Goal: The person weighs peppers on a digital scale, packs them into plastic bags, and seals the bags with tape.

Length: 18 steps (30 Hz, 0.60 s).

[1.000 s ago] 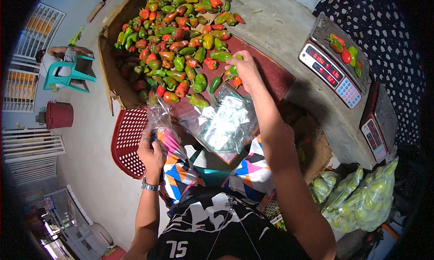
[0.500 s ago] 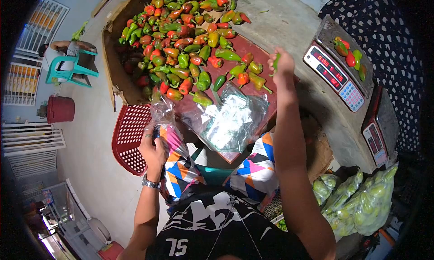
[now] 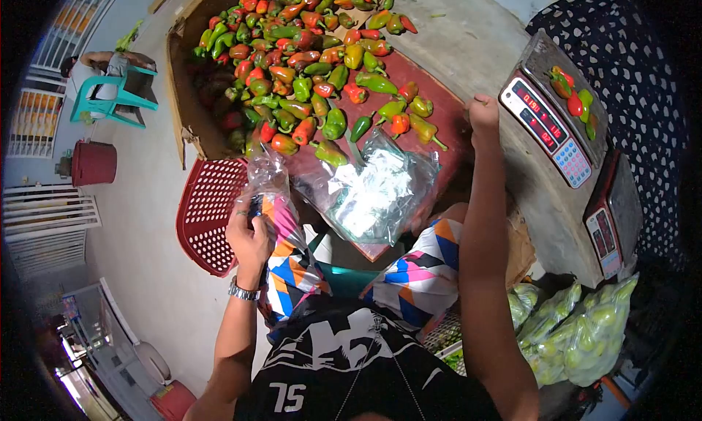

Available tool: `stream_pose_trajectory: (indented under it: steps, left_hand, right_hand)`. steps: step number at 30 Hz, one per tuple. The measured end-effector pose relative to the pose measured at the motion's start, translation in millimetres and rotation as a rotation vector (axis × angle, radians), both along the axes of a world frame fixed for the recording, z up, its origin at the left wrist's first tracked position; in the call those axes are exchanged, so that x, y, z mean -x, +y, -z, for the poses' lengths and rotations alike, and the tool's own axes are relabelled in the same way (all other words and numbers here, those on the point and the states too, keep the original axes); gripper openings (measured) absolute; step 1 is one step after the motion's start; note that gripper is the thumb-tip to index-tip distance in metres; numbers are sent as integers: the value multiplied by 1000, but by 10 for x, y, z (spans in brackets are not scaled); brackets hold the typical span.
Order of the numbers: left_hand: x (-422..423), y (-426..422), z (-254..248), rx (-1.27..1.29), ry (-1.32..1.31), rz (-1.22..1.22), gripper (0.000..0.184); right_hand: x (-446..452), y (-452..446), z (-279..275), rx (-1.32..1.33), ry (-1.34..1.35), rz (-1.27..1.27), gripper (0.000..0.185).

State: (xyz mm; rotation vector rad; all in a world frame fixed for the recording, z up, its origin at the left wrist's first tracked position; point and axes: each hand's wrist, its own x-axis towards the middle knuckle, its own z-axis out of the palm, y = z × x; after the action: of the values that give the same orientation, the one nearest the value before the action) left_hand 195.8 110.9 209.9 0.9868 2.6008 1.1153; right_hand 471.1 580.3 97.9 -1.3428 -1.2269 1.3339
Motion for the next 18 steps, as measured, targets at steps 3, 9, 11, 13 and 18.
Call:
stream_pose_trajectory:
  steps: [3, 9, 11, 13, 18]
  left_hand:
    - [16, 11, -35, -28, 99, 40, 52]
    - [-46, 30, -103, -38, -34, -15, 52]
    - [16, -31, 15, -39, 7, -6, 53]
    - [10, -31, -17, -38, 28, -3, 53]
    - [13, -24, -40, -53, 111, 19, 53]
  right_hand:
    - [210, 11, -8, -92, -289, 47, 35]
    - [733, -633, -587, -491, -759, -237, 43]
    - [938, -749, -544, -588, -789, -354, 46]
    - [1167, -896, -600, -543, -772, -513, 48]
    - [1523, -1118, -560, -750, -804, -661, 54]
